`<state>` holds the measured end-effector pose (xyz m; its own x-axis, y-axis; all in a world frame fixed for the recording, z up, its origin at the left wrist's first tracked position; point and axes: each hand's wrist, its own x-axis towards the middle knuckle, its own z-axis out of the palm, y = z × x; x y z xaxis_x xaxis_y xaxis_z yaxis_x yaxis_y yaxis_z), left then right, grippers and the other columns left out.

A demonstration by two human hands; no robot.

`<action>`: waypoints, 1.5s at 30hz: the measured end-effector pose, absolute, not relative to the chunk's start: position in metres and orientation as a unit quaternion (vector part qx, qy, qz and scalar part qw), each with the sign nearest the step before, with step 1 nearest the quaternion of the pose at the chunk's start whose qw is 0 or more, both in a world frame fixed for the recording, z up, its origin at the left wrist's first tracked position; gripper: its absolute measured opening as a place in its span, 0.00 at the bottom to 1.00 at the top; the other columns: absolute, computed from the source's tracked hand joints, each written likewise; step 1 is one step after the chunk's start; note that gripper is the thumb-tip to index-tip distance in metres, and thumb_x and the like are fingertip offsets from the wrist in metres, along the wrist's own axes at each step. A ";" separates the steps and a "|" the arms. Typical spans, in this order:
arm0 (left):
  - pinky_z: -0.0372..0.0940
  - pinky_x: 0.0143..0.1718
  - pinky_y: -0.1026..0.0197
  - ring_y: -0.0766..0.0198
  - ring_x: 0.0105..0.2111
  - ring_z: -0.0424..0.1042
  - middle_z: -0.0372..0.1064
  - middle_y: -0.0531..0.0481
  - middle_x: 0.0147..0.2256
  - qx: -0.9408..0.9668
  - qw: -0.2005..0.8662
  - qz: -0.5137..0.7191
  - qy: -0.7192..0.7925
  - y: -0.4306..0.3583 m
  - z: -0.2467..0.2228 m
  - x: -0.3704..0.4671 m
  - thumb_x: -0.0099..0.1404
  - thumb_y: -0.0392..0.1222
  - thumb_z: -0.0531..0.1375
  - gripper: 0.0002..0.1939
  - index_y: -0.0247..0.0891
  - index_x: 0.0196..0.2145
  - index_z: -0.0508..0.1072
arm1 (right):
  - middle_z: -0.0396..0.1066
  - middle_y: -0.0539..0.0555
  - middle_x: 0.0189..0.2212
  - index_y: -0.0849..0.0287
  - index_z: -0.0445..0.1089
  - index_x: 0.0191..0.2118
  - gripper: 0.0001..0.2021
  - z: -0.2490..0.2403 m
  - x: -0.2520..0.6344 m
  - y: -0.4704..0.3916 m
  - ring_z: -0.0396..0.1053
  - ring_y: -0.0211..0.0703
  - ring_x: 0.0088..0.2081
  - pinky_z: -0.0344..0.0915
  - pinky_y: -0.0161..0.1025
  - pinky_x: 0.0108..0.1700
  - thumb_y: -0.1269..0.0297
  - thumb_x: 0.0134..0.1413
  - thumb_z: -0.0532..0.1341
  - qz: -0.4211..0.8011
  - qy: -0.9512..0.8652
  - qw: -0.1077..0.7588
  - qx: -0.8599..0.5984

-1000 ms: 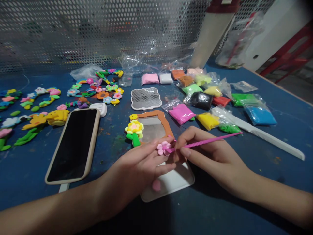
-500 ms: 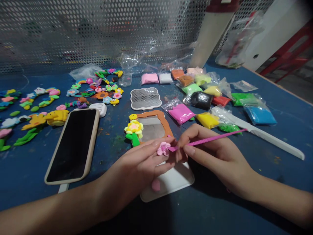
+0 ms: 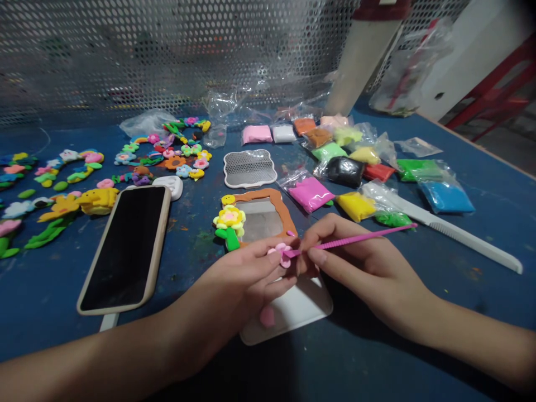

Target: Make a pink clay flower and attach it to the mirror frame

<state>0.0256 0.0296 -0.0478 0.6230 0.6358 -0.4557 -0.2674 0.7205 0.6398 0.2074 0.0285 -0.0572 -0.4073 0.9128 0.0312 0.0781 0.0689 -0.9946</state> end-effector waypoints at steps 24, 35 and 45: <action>0.59 0.27 0.73 0.69 0.35 0.66 0.67 0.50 0.35 0.260 0.859 0.286 0.336 0.029 -0.061 0.023 0.64 0.40 0.58 0.08 0.40 0.41 0.74 | 0.65 0.48 0.29 0.56 0.64 0.34 0.05 -0.058 0.205 0.028 0.64 0.34 0.32 0.62 0.30 0.33 0.69 0.61 0.54 0.557 -0.638 0.359 -0.393; 0.60 0.31 0.73 0.69 0.39 0.66 0.68 0.49 0.38 0.269 0.853 0.290 0.340 0.029 -0.054 0.025 0.65 0.38 0.57 0.09 0.40 0.43 0.74 | 0.65 0.48 0.29 0.56 0.64 0.33 0.05 -0.057 0.205 0.027 0.64 0.33 0.31 0.62 0.28 0.32 0.69 0.61 0.54 0.566 -0.626 0.364 -0.393; 0.60 0.30 0.72 0.69 0.39 0.66 0.67 0.51 0.37 0.300 0.843 0.286 0.343 0.027 -0.063 0.022 0.64 0.41 0.58 0.10 0.42 0.43 0.74 | 0.65 0.48 0.28 0.56 0.64 0.33 0.05 -0.057 0.205 0.025 0.64 0.33 0.31 0.62 0.29 0.31 0.69 0.60 0.54 0.569 -0.622 0.367 -0.394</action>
